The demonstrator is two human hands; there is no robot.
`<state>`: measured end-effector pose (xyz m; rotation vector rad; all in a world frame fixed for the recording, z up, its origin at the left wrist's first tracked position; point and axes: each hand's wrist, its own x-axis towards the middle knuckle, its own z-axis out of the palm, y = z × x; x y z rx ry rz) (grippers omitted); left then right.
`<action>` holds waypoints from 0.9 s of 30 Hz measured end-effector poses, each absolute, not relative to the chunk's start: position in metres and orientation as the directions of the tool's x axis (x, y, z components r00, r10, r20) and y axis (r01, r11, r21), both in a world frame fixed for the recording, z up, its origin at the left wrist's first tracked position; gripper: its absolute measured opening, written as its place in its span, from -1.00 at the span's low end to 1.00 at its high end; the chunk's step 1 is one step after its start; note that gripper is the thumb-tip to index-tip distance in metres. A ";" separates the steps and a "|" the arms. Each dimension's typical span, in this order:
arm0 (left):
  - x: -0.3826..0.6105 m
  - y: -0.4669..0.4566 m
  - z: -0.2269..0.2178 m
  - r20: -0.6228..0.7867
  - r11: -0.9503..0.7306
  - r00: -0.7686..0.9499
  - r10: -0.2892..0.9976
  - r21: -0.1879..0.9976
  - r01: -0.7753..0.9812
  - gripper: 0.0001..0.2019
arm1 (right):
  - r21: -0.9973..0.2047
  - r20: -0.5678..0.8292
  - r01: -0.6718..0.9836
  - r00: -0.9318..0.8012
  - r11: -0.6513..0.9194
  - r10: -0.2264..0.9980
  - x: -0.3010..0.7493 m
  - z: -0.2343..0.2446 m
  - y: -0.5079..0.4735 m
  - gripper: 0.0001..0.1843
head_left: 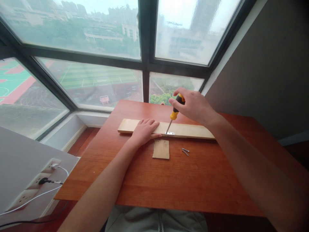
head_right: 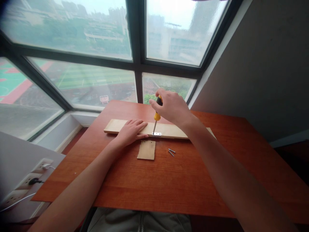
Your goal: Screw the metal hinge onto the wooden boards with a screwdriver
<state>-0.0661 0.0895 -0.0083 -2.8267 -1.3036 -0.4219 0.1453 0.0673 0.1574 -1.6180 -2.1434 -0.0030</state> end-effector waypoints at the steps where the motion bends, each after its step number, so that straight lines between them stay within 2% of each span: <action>1: -0.066 0.089 -0.008 0.237 -0.655 0.620 0.748 0.109 0.748 -0.45 | -0.238 0.355 0.928 -0.192 0.288 0.915 0.145 0.157 0.068 -0.65; 4: -0.065 0.089 -0.006 0.224 -0.653 0.622 0.750 0.098 0.751 -0.45 | -0.231 0.347 0.925 -0.213 0.303 0.913 0.147 0.156 0.072 -0.71; 8: -0.065 0.090 -0.005 0.216 -0.655 0.627 0.748 0.094 0.750 -0.45 | -0.325 0.338 0.853 -0.300 0.410 0.892 0.149 0.156 0.076 -0.60; 10: -0.064 0.090 -0.005 0.214 -0.655 0.628 0.748 0.091 0.750 -0.45 | -0.356 0.337 0.828 -0.318 0.433 0.886 0.150 0.157 0.076 -0.64; 13: -0.064 0.090 -0.005 0.213 -0.652 0.625 0.751 0.087 0.753 -0.44 | -0.310 0.367 0.859 -0.287 0.407 0.885 0.149 0.156 0.077 -0.80; 18: -0.064 0.090 -0.006 0.218 -0.646 0.618 0.755 0.088 0.758 -0.44 | -0.269 0.387 0.880 -0.274 0.392 0.880 0.148 0.154 0.077 -0.80; 22: -0.064 0.089 -0.005 0.215 -0.643 0.616 0.758 0.085 0.762 -0.44 | -0.282 0.355 0.867 -0.304 0.411 0.884 0.148 0.156 0.076 -0.67; 25: -0.063 0.089 -0.004 0.211 -0.640 0.614 0.761 0.085 0.764 -0.44 | -0.236 0.361 0.900 -0.269 0.367 0.893 0.147 0.157 0.075 -0.76; 27: -0.063 0.089 -0.004 0.205 -0.640 0.615 0.762 0.087 0.764 -0.45 | -0.206 0.368 0.922 -0.238 0.328 0.899 0.146 0.157 0.075 -0.74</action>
